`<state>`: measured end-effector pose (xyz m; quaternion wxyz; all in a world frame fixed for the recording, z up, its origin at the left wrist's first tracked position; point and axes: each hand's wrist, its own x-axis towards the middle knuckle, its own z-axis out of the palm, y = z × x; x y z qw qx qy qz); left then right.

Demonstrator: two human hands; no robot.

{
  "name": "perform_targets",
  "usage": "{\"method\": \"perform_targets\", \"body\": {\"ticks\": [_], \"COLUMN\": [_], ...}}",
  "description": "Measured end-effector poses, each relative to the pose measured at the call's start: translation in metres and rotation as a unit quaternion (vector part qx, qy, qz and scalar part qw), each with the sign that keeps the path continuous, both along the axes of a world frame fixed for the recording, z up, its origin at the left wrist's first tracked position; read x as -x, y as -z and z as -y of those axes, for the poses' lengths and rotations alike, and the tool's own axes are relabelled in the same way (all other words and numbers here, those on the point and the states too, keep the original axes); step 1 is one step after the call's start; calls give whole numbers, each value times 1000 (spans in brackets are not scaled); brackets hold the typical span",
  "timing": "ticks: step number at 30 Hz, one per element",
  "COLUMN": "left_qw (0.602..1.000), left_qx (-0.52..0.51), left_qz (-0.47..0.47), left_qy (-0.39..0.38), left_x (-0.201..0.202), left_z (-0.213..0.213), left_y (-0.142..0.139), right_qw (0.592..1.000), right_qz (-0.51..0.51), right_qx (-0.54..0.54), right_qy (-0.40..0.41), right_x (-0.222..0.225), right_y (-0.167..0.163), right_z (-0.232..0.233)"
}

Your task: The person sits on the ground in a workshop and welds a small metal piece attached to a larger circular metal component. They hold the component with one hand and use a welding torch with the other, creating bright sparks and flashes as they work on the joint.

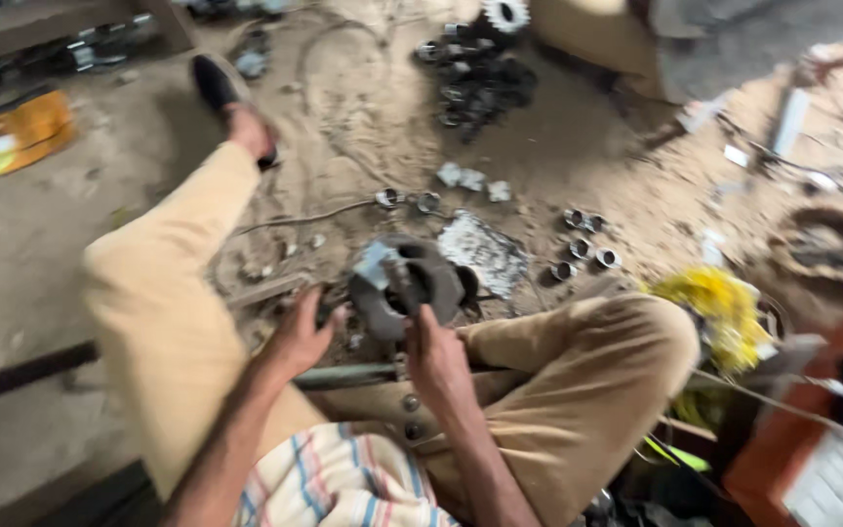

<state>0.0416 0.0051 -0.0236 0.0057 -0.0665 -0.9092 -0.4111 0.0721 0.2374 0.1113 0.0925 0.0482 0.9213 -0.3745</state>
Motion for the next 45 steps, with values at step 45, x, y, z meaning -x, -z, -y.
{"method": "perform_targets", "body": {"ticks": [45], "left_qw": [924], "left_qx": [7], "left_qz": [378], "left_qy": [-51], "left_x": [29], "left_z": [-31], "left_y": [-60], "right_qw": [975], "right_qz": [-220], "right_qx": [-8], "right_qy": [-18], "right_x": [15], "right_y": [-31], "right_z": [-12]}}
